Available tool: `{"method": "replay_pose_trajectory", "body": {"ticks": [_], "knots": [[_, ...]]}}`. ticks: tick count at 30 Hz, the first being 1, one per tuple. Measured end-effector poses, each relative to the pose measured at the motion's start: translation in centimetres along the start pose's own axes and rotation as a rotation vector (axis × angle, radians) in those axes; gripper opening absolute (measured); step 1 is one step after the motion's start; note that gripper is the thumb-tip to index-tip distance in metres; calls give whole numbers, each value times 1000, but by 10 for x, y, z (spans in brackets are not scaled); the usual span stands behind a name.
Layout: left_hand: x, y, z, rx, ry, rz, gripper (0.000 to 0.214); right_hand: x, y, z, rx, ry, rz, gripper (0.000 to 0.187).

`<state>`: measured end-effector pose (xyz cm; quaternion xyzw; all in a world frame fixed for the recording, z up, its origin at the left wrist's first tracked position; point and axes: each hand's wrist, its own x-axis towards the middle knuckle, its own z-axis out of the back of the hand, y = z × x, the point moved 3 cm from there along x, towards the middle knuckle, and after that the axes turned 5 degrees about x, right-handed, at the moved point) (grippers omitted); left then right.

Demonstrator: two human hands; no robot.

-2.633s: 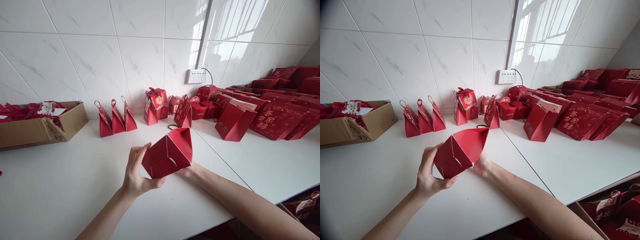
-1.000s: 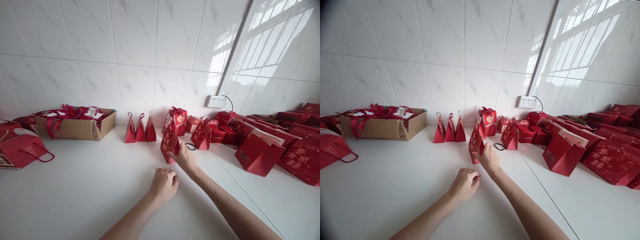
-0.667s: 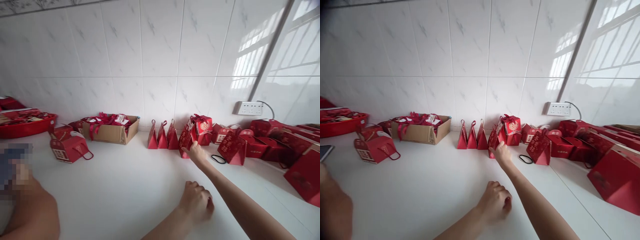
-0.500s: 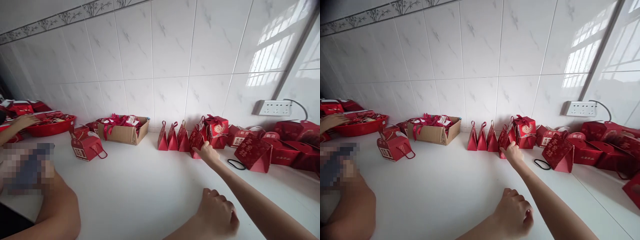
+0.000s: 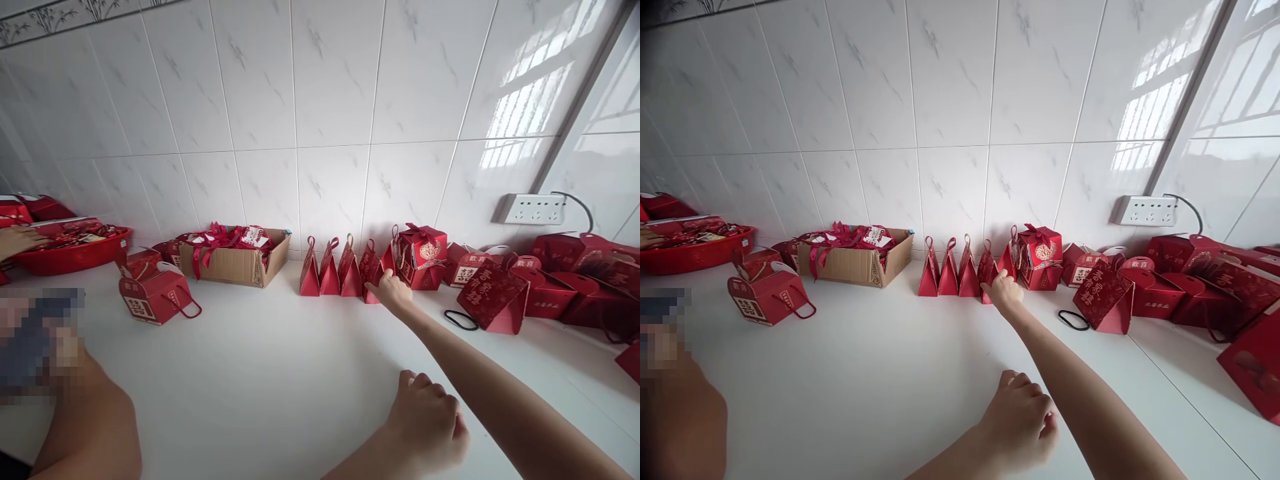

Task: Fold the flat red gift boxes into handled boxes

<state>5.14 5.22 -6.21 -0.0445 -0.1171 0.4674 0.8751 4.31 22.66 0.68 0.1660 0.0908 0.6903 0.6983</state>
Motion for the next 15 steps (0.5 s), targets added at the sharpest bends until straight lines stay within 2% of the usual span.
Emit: {"method": "replay_pose_trajectory", "body": {"ticks": [6,15], "knots": [[0,-2,2,-49,2,-1,17,-4,19,-4,0,8,71,44],[-2,2,5,-144,-84,-14,12,28,24,-4,10,21,9,52]]}}
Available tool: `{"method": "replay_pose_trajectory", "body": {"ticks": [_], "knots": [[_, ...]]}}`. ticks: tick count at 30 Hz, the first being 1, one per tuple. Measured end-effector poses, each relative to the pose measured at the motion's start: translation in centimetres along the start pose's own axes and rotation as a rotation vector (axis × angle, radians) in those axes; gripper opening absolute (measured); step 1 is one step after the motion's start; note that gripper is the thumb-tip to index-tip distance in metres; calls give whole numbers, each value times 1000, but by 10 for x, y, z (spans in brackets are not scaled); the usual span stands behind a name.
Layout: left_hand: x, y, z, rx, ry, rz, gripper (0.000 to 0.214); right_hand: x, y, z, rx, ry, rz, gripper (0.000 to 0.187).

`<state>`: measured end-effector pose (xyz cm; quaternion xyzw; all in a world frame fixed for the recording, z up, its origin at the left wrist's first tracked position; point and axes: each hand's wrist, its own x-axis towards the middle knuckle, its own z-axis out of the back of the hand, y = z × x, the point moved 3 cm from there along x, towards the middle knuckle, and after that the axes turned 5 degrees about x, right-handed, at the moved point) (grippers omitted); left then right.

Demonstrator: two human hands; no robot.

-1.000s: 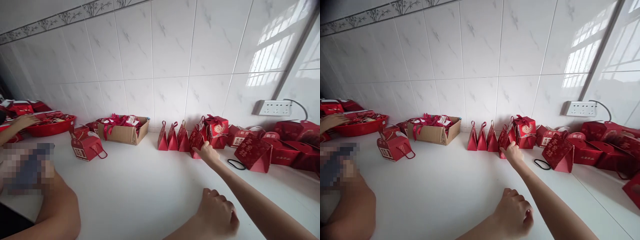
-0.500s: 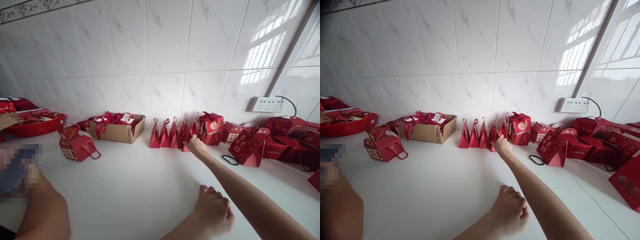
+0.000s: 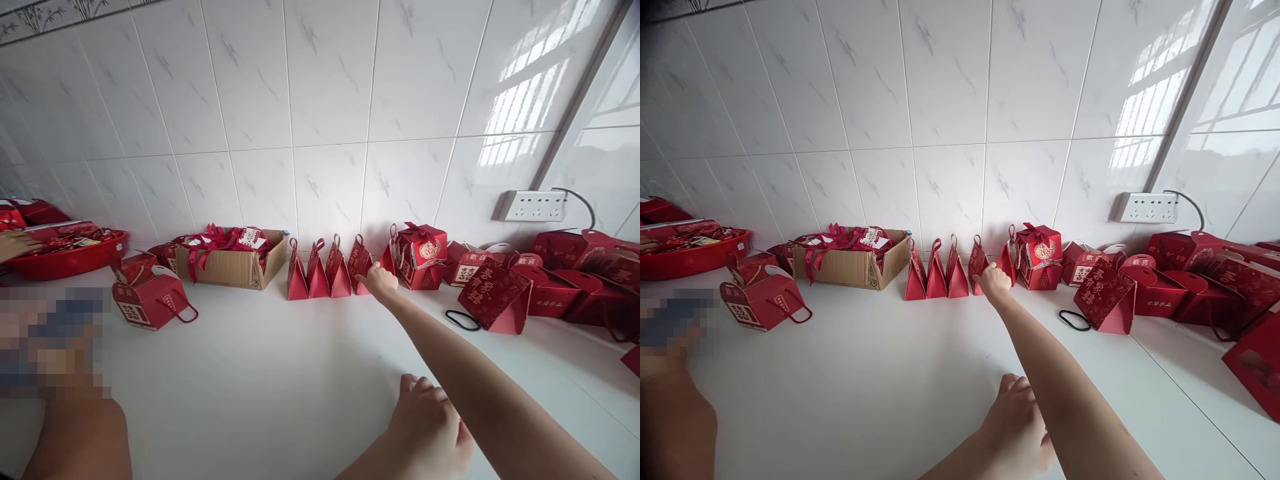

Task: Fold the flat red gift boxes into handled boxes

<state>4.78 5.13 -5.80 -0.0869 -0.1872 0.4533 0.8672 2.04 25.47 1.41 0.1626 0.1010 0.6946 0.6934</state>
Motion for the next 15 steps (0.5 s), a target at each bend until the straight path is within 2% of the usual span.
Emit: {"method": "replay_pose_trajectory", "body": {"ticks": [9,12,15], "knots": [[2,-3,-3,94,87,-8,18,18,-24,19,-71,9,-131,59],[2,-6,-4,105,106,3,19,11,-22,23,-86,101,-124,50],[3,-8,-7,117,122,-19,19,-4,-4,23,-79,221,-67,40]]}}
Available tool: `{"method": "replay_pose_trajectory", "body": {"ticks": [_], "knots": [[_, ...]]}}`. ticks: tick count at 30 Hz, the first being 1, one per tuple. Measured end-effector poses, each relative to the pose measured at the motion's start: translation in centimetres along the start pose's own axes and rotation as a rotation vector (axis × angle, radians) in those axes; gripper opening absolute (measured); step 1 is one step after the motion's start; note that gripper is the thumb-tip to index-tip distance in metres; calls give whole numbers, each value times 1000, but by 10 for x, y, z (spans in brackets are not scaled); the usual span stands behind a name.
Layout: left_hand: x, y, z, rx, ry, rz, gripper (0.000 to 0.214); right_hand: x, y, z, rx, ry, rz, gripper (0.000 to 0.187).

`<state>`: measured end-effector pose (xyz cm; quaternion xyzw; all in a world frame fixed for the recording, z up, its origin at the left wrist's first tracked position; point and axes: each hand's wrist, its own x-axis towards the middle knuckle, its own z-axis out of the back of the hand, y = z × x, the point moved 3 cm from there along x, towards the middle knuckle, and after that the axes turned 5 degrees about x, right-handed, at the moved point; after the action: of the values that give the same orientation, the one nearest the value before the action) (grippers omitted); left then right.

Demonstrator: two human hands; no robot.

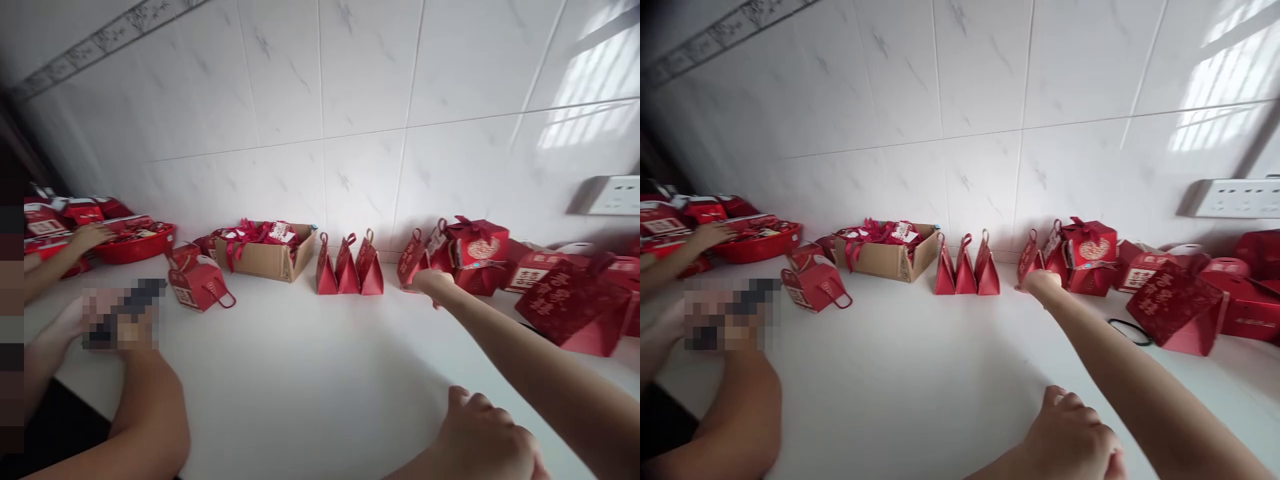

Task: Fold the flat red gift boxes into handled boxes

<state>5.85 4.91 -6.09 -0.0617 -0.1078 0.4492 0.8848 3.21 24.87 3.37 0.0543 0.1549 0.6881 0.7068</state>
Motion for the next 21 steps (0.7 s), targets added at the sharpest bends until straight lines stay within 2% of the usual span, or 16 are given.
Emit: {"method": "replay_pose_trajectory", "body": {"ticks": [2,4,7,9,11,14,17,19,21], "knots": [[1,-1,-1,7,5,-11,17,-12,20,-2,19,16,101,40],[1,0,-1,4,-4,-4,16,-22,43,-3,62,-24,201,46],[0,3,3,-16,-66,6,16,-28,71,-3,155,-108,252,57],[-2,6,5,-31,-111,-1,14,-25,81,-2,225,-142,242,53],[-2,9,6,-43,-127,-11,14,-19,83,-2,305,-153,227,40],[-1,15,2,-50,-97,19,16,-9,69,-1,454,-146,193,26],[-1,19,-1,-72,-91,89,22,-5,40,0,643,-144,165,18],[-3,21,1,-109,-168,121,32,-8,15,0,804,-132,156,11],[-6,24,7,-154,-321,146,51,-18,-12,0,987,-109,157,11]]}}
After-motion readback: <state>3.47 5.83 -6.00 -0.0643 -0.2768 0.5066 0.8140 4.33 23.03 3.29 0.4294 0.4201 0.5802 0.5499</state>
